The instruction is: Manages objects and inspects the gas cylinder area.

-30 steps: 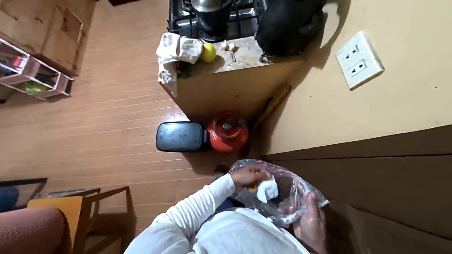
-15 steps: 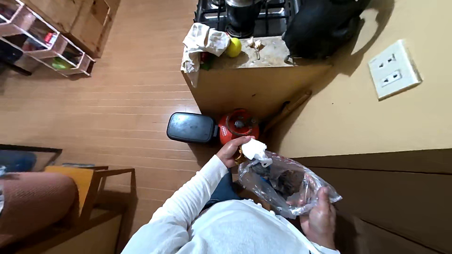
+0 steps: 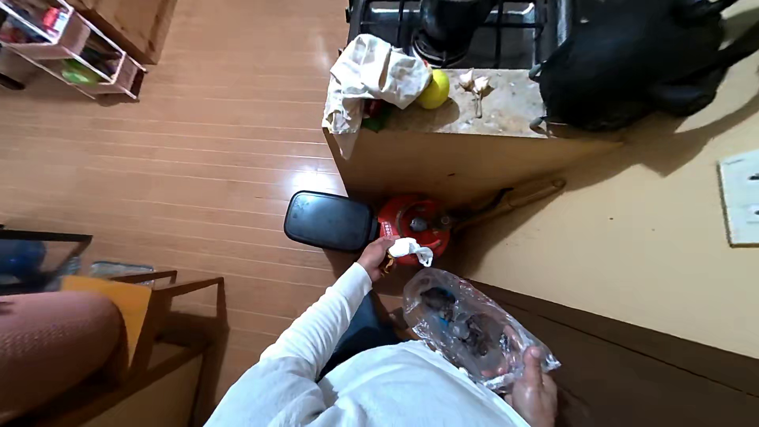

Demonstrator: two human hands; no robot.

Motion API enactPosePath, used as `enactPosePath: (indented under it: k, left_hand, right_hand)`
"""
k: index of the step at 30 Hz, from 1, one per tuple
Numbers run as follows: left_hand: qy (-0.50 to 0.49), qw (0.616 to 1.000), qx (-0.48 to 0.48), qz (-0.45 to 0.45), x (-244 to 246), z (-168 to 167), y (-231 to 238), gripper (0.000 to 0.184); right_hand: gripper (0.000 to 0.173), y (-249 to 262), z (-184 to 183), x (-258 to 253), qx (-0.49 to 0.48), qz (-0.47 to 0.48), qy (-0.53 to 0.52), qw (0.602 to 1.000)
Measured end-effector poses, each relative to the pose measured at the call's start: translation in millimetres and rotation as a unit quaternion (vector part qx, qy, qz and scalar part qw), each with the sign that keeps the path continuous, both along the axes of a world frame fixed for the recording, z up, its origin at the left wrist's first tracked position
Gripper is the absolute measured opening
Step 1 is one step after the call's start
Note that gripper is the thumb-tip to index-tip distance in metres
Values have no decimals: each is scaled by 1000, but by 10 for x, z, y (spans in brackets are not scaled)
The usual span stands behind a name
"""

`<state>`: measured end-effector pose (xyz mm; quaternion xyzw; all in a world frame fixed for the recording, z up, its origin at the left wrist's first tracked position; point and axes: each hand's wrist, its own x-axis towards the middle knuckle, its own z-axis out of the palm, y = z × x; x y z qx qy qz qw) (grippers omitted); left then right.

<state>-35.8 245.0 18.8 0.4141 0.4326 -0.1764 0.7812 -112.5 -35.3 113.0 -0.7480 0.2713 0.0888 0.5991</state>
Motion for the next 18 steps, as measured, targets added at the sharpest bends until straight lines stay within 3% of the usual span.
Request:
enactPosePath:
  k: [6, 9, 13, 16, 18]
  left_hand:
    - [49, 997, 4, 59, 253, -255, 736, 38]
    - [19, 1000, 3, 14, 346, -289, 931, 41]
    - [-26, 998, -37, -40, 530, -260, 923, 28]
    - [-62, 975, -65, -205, 574, -115, 643, 17]
    - [-111, 905, -70, -405, 541, -1, 317, 20]
  right_hand:
    - [44, 351, -14, 227, -42, -40, 60, 996]
    - [45, 457, -111, 290, -37, -50, 51, 997]
    - [48, 609, -120, 389, -14, -48, 51, 997]
    - [49, 747, -26, 398, -9, -52, 55, 997]
    - [47, 835, 11, 375, -5, -52, 34, 998]
